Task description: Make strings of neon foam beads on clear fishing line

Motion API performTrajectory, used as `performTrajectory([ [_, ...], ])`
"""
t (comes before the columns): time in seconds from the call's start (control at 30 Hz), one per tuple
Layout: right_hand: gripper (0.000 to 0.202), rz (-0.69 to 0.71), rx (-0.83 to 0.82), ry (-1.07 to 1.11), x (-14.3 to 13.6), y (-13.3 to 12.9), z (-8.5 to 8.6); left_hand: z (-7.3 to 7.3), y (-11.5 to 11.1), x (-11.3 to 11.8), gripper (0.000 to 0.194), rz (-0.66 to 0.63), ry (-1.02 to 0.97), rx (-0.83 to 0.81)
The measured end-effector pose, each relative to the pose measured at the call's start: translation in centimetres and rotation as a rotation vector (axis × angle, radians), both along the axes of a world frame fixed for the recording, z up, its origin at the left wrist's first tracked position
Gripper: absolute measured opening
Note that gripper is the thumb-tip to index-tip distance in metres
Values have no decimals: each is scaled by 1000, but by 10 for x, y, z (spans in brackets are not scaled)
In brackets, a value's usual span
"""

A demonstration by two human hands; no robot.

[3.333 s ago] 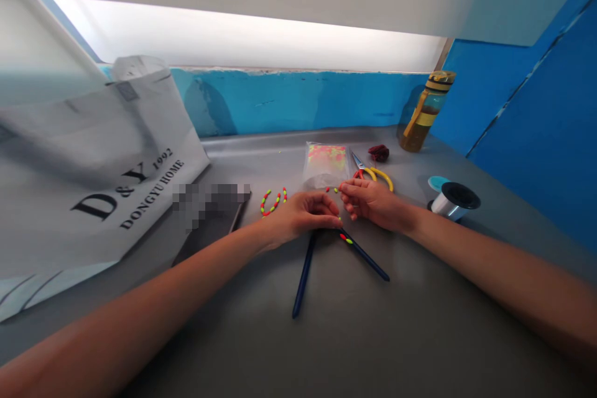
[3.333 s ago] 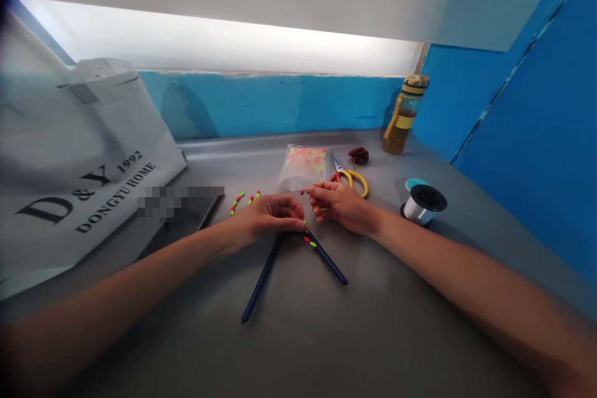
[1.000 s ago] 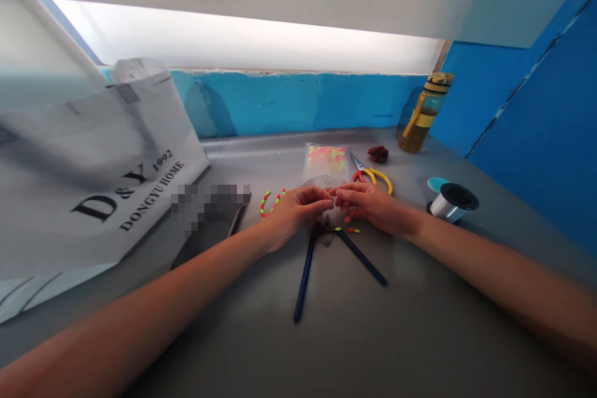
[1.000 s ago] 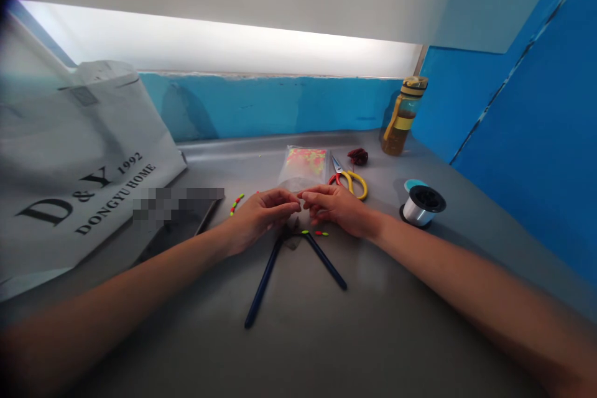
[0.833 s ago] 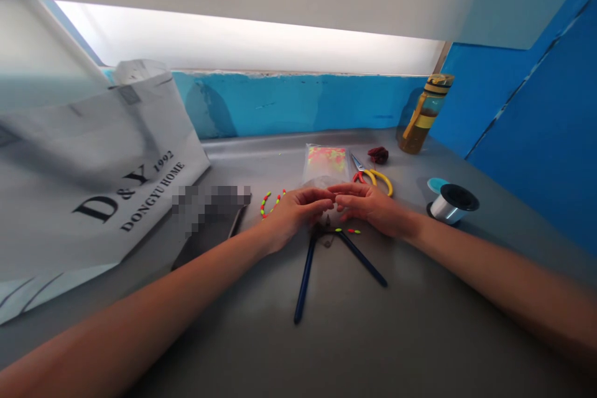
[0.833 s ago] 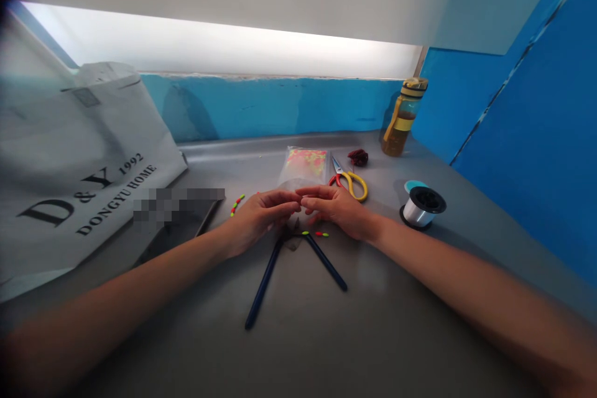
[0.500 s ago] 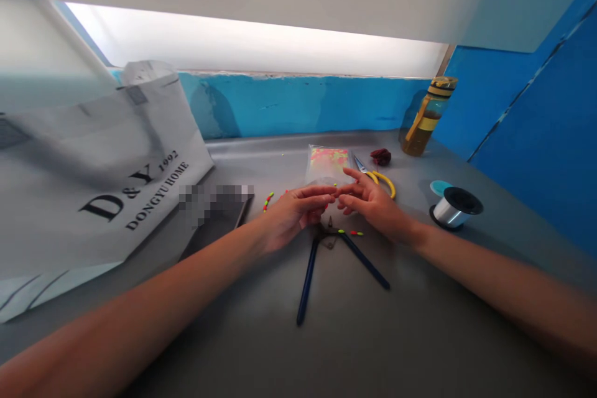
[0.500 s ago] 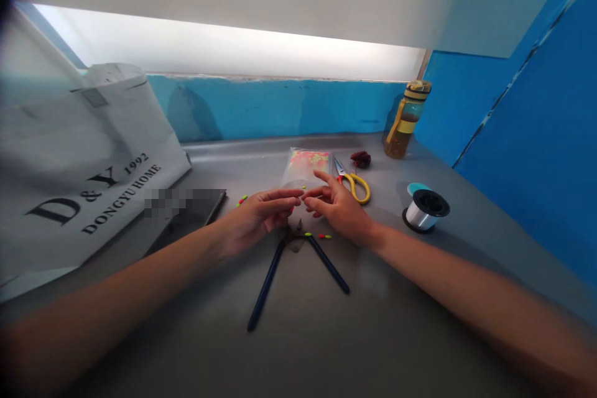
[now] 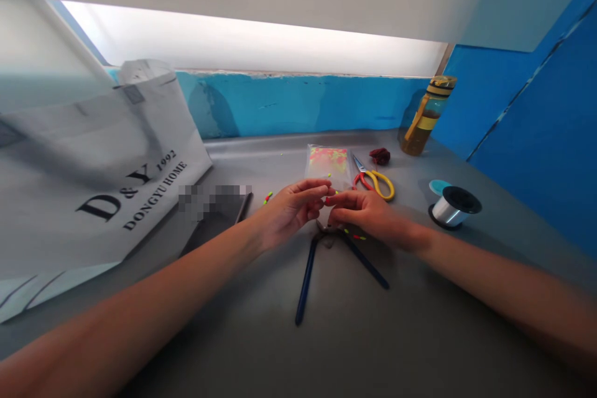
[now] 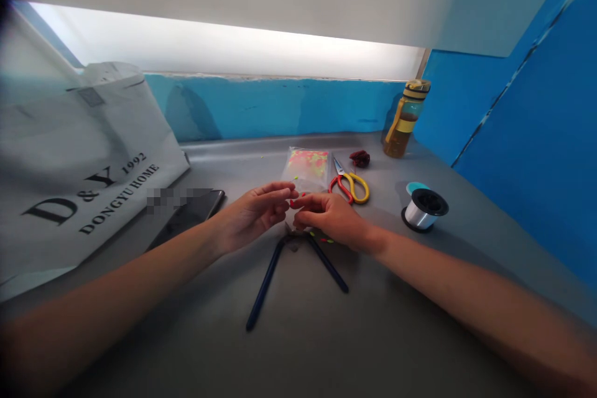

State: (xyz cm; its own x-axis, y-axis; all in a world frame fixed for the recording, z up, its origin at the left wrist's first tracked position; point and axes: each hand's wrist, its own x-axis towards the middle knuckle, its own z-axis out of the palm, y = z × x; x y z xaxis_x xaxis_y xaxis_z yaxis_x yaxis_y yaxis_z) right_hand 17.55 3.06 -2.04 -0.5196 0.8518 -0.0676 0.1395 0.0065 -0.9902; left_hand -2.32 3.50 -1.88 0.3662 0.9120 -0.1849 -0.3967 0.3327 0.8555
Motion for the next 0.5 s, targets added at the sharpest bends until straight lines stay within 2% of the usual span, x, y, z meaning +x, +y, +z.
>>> performTrajectory([
  [0.2,14,-46,39,-123,4,7,-6,4,2,-1,16,25,5,-5],
  [0.37,7,-86,24,-176,6,7,2,0,2,-2,20,35,148,49],
  [0.5,33,-26,-105,-81,9,6,8,-1,3,-3,22,14,334,90],
])
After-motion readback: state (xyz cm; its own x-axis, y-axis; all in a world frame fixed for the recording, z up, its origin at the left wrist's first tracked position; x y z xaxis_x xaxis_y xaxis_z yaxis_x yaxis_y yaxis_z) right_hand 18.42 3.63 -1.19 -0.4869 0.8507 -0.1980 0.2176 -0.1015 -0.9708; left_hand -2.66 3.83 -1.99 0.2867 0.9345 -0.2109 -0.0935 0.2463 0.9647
